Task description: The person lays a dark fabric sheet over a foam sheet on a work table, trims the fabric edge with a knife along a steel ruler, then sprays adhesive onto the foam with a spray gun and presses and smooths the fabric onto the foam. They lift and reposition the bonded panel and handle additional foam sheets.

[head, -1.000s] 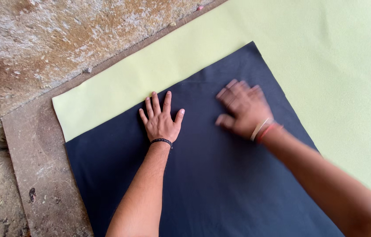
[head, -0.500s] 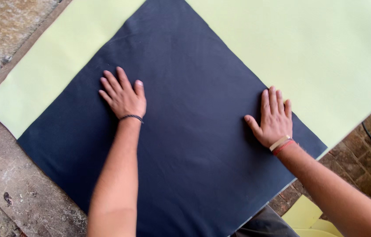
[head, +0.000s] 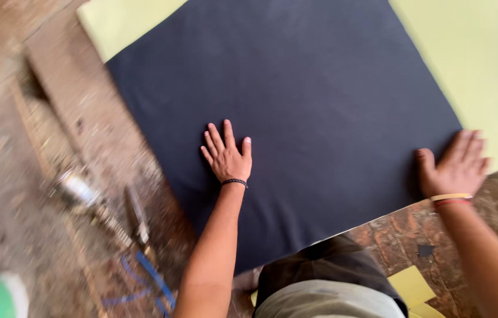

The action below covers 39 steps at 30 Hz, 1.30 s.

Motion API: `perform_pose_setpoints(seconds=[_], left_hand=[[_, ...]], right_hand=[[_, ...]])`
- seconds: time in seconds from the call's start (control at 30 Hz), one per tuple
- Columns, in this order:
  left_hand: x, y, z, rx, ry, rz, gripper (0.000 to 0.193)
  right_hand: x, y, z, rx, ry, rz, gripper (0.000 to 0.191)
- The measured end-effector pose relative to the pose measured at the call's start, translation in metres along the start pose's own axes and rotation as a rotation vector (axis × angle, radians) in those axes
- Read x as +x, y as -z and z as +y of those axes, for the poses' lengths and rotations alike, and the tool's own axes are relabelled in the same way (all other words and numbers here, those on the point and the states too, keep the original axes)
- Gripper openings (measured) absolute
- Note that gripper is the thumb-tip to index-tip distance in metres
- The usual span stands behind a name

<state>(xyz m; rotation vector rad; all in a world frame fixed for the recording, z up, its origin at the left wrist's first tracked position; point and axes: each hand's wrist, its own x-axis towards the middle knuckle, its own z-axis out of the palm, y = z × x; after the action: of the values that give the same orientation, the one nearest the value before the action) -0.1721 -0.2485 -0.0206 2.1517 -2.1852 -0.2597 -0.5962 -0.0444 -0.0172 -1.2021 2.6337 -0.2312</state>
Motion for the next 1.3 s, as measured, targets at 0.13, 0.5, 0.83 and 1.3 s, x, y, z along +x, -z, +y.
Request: perform_pose_setpoints(seconds=[0.13,0.5,0.83,1.3], left_hand=[[-0.085,0.006,-0.095,0.013,0.034,0.006,0.077],[-0.272,0.006,-0.153,-0.071,-0.108,-0.164,0.077],[-0.295,0.024,-0.168,-0.269,-0.070,-0.005,0.058],[-0.187,0.009,0.011,0.110,-0.456,-0.042,0.083]], right_hand=[[-0.009,-0.008,-0.005,0.074,0.020,-0.052,0.104],[-0.067,-0.016,-0.208,0.039,0.622,-0.149,0.080],[-0.292,-0.015,-0.223,-0.318,1.267,-0.715,0.080],[-0.206,0.029,0.015,0.327,0.354,-0.171,0.027]])
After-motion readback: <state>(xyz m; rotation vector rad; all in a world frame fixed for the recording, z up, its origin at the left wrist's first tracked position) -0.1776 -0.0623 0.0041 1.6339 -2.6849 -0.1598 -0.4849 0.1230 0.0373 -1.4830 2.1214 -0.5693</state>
